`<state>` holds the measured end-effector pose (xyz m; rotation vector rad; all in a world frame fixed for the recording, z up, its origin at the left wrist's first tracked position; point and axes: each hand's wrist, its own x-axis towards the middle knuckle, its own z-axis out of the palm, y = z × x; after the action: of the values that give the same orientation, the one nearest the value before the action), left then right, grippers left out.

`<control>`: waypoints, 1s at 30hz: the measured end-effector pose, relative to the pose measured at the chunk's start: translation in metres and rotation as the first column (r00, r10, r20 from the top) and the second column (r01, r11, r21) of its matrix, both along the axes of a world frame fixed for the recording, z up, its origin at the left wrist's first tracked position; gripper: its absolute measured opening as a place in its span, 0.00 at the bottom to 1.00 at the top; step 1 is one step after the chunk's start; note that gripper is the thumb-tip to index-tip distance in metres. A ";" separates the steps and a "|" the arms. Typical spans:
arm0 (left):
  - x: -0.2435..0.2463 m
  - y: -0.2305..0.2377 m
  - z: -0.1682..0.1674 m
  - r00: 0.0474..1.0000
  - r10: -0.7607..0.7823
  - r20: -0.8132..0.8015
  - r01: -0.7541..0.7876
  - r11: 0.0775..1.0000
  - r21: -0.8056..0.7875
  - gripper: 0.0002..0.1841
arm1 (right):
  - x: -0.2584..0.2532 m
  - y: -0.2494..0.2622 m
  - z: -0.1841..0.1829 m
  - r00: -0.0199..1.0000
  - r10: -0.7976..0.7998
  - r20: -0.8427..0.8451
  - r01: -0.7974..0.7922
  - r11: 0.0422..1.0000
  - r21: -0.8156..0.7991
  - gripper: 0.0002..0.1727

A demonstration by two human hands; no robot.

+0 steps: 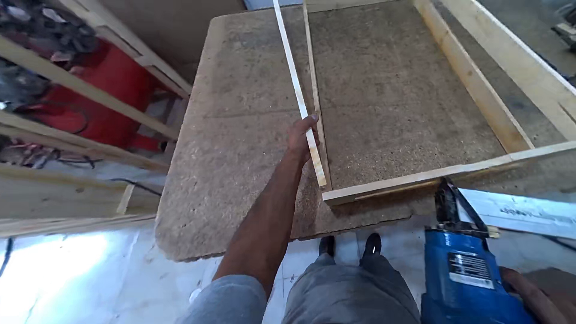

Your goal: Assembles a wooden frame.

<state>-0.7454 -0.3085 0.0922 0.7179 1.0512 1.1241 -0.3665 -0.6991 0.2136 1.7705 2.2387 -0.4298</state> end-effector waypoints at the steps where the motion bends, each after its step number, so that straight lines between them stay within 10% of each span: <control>1: 0.001 -0.001 -0.003 1.000 -0.014 0.013 0.014 1.000 -0.006 0.07 | -0.013 -0.003 -0.003 0.998 0.065 0.021 -0.067 0.995 0.072 0.39; 12: 0.014 -0.005 -0.010 0.991 -0.100 0.087 0.099 0.995 0.014 0.07 | -0.114 0.016 -0.039 0.924 0.368 0.109 -0.380 0.836 0.396 0.21; 30: 0.014 -0.010 -0.008 0.995 -0.070 0.072 0.070 0.998 0.002 0.09 | -0.139 0.028 -0.066 0.907 0.416 0.068 -0.407 0.821 0.401 0.24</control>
<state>-0.7316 -0.3184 0.0837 0.7036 0.9582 1.0812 -0.5056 -0.6706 0.1473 1.3639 2.7865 0.1226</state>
